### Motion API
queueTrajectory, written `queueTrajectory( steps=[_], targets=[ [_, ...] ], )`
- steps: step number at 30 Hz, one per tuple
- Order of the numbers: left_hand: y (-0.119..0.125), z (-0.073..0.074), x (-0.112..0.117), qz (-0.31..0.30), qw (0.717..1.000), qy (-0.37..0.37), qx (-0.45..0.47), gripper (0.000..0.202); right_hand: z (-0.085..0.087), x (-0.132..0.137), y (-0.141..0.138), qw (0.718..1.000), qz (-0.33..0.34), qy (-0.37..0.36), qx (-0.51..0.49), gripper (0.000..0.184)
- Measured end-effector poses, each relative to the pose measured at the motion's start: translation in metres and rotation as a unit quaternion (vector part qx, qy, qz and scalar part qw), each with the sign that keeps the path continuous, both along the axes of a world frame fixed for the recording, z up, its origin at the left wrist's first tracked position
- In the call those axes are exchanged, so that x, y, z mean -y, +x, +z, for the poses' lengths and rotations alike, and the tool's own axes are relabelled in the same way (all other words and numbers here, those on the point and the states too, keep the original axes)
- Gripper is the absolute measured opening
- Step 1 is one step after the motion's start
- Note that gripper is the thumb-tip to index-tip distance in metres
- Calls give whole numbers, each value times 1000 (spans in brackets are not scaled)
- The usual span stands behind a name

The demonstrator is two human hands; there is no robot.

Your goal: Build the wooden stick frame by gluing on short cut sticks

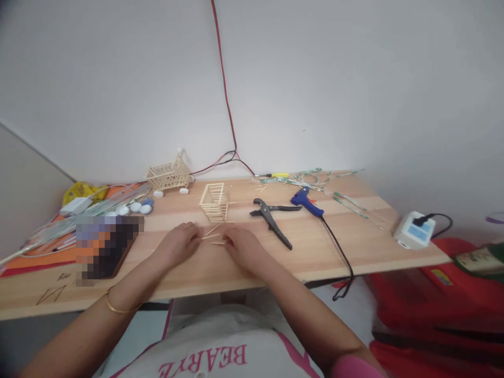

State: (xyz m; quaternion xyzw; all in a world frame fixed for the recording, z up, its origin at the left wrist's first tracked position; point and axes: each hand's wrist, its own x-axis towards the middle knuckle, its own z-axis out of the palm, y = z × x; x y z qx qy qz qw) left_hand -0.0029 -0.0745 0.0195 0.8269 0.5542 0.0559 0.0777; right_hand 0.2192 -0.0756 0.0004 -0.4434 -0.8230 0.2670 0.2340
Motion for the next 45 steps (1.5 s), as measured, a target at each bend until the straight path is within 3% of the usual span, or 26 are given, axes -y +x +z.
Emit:
queueTrajectory(
  steps=[6,12,18,26,28,31,37,41,45],
  targets=[
    [9,12,13,-26,992,-46,115,18,1,-4,4,982,-27,-106,-155,20],
    [17,19,20,-64,973,-71,211,23,16,-1,14,983,11,-83,-160,10],
    [25,15,19,-92,983,-44,154,29,30,6,15,986,41,-88,-133,11],
    [32,4,26,-84,990,-38,103,28,9,14,20,984,39,-90,-147,14],
    [27,4,26,-80,990,-33,114,27,9,12,24,988,45,-68,-135,15],
    [17,8,24,-71,987,-26,144,27,12,2,17,995,48,23,-88,20],
    [11,12,27,-127,976,-65,161,25,6,-15,-27,976,197,96,22,36],
    [3,20,41,-139,976,-88,142,25,1,-15,-35,972,167,126,107,36],
    [-2,32,50,-147,975,-107,124,25,9,-18,-41,967,131,107,189,34]
  ],
)
